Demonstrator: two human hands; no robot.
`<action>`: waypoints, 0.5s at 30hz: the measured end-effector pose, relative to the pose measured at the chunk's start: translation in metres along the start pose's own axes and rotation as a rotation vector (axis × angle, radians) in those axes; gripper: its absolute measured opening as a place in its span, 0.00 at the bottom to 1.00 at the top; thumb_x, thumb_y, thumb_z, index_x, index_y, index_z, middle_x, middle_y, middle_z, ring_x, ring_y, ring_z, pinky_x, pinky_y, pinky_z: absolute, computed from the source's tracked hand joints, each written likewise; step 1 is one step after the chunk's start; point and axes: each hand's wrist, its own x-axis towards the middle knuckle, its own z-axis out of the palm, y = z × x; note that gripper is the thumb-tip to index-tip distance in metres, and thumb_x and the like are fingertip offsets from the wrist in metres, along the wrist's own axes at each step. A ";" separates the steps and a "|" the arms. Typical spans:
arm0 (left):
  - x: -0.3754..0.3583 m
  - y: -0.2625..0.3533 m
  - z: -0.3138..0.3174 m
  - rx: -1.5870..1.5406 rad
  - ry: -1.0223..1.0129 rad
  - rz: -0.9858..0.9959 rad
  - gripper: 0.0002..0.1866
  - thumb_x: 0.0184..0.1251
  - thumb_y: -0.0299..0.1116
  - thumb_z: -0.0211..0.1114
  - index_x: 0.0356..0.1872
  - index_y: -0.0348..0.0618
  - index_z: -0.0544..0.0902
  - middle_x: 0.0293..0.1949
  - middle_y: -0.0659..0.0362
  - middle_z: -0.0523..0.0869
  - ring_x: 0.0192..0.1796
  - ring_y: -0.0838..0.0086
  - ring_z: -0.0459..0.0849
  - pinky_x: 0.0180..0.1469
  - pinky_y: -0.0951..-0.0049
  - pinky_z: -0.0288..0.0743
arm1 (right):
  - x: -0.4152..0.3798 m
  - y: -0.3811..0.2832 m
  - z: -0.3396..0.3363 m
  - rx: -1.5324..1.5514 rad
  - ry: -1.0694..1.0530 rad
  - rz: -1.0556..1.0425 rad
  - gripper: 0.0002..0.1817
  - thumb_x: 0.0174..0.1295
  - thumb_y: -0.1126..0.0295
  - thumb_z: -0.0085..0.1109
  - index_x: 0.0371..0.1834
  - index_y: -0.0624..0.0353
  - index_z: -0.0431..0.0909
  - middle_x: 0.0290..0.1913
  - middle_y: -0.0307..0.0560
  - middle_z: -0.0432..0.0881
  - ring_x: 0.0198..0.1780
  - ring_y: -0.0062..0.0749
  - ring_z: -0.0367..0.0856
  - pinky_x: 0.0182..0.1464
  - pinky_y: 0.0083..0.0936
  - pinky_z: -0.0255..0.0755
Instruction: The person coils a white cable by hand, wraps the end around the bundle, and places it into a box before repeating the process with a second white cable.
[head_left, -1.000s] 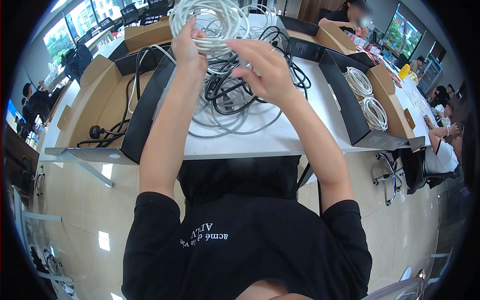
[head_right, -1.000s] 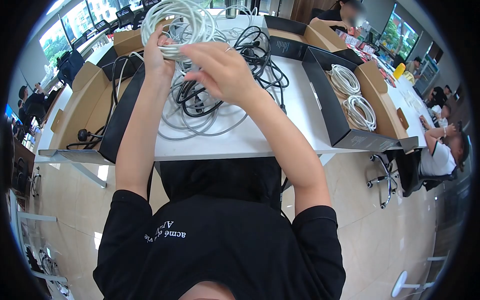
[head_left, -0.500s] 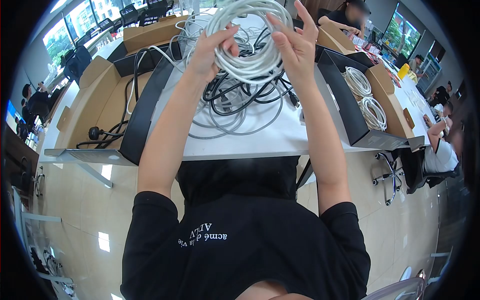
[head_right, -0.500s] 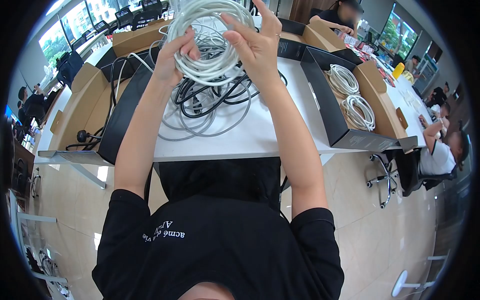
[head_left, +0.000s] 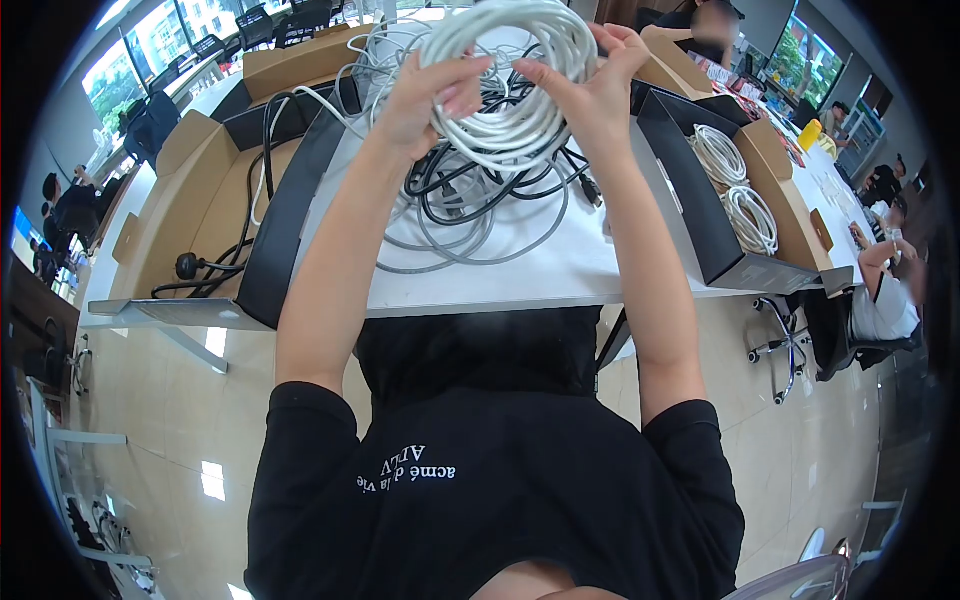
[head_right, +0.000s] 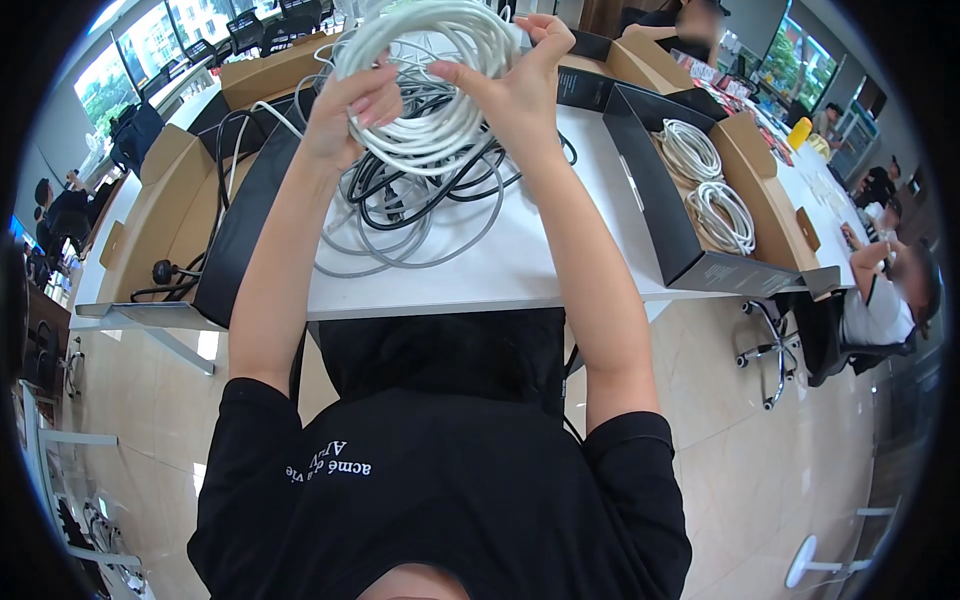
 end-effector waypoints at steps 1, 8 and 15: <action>0.000 -0.001 0.002 0.046 0.003 -0.020 0.07 0.53 0.24 0.62 0.28 0.43 0.71 0.11 0.69 0.63 0.13 0.85 0.64 0.17 0.82 0.56 | 0.000 0.002 -0.002 0.060 -0.062 0.137 0.39 0.38 0.59 0.75 0.48 0.66 0.61 0.42 0.50 0.76 0.44 0.30 0.75 0.48 0.26 0.69; 0.003 -0.007 -0.002 -0.173 0.021 -0.037 0.05 0.56 0.24 0.59 0.27 0.43 0.71 0.11 0.71 0.61 0.13 0.86 0.62 0.17 0.82 0.56 | 0.012 0.003 -0.015 0.548 -0.409 0.528 0.25 0.48 0.66 0.68 0.46 0.63 0.68 0.36 0.48 0.81 0.35 0.26 0.80 0.39 0.20 0.74; 0.008 -0.009 -0.018 -0.673 -0.133 -0.086 0.06 0.67 0.27 0.45 0.33 0.37 0.69 0.12 0.71 0.61 0.14 0.88 0.60 0.20 0.85 0.59 | -0.001 0.006 -0.017 1.188 -0.558 0.624 0.37 0.58 0.44 0.48 0.59 0.66 0.62 0.51 0.61 0.73 0.50 0.42 0.77 0.54 0.39 0.70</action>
